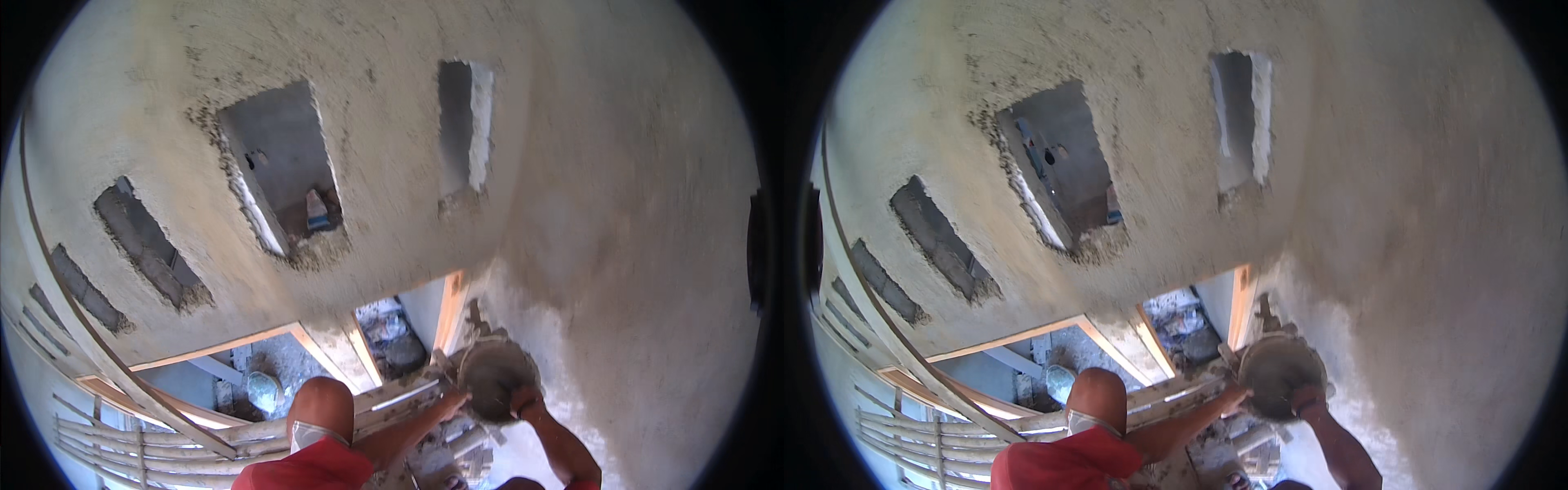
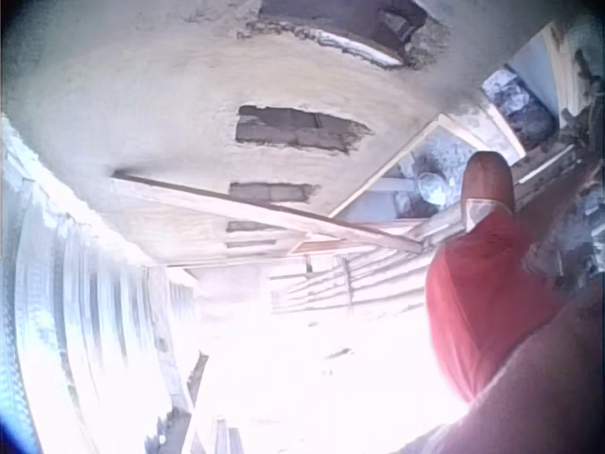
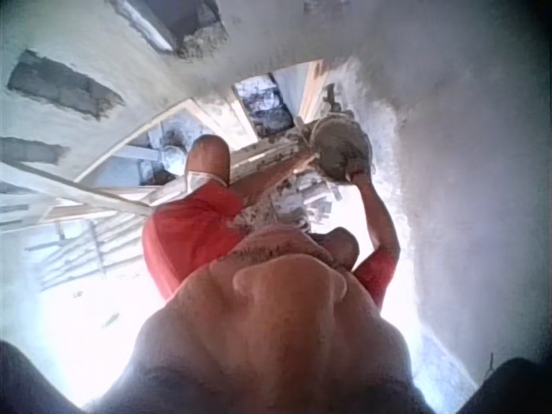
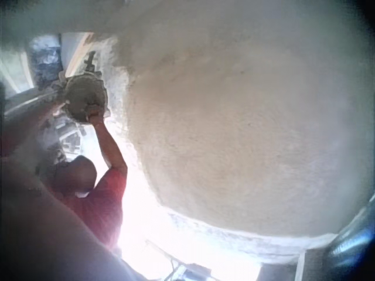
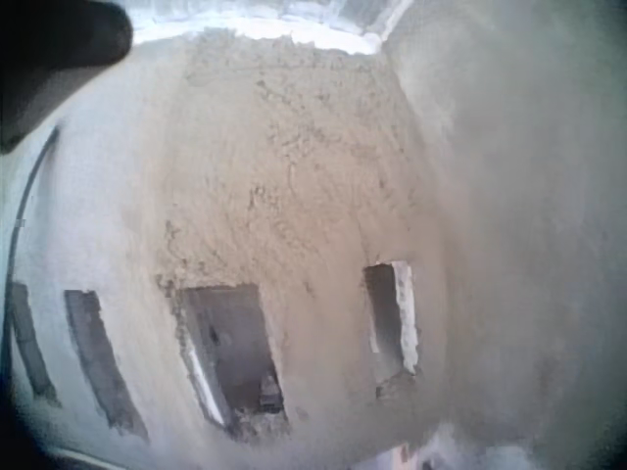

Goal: The person levels wet plaster on a wall using a wooden straightedge and applies additional plaster from a bucket using a trowel.

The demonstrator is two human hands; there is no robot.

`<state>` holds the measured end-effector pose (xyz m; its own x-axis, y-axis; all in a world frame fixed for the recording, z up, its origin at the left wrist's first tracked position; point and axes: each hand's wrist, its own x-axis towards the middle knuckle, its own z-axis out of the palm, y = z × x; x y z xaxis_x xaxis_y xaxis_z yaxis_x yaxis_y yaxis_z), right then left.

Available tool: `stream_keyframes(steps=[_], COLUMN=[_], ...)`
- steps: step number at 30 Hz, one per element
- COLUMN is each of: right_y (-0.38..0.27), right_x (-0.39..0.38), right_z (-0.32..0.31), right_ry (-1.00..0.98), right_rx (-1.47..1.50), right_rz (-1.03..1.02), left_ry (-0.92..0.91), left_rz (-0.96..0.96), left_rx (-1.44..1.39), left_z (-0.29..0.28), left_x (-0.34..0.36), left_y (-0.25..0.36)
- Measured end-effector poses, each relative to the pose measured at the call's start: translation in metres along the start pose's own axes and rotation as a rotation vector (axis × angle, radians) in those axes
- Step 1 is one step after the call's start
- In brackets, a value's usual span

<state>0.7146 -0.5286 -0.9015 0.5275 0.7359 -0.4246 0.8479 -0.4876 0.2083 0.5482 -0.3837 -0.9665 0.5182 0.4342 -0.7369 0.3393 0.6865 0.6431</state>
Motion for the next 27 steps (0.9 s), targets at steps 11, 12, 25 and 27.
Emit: stream_keyframes(steps=[11,12,25,27], right_y=[0.030,0.034,0.017,0.018], right_x=[-0.067,-0.069,-0.048,-0.047], right_z=[-0.082,-0.069,0.001,0.002], right_ry=[0.064,0.152,0.428,0.454], right_rx=[0.545,0.546,0.796,0.787], right_rz=[0.054,0.076,-0.049,-0.065], left_ry=[-0.213,-0.237,-0.174,-0.113], left_rz=[0.008,0.011,-0.113,-0.087], left_rx=[-0.011,-0.008,-0.152,-0.217], left_z=[-0.040,-0.038,-0.045,-0.048], left_x=[-0.029,-0.030,-0.025,-0.027], left_y=[0.020,0.023,0.028,0.017])
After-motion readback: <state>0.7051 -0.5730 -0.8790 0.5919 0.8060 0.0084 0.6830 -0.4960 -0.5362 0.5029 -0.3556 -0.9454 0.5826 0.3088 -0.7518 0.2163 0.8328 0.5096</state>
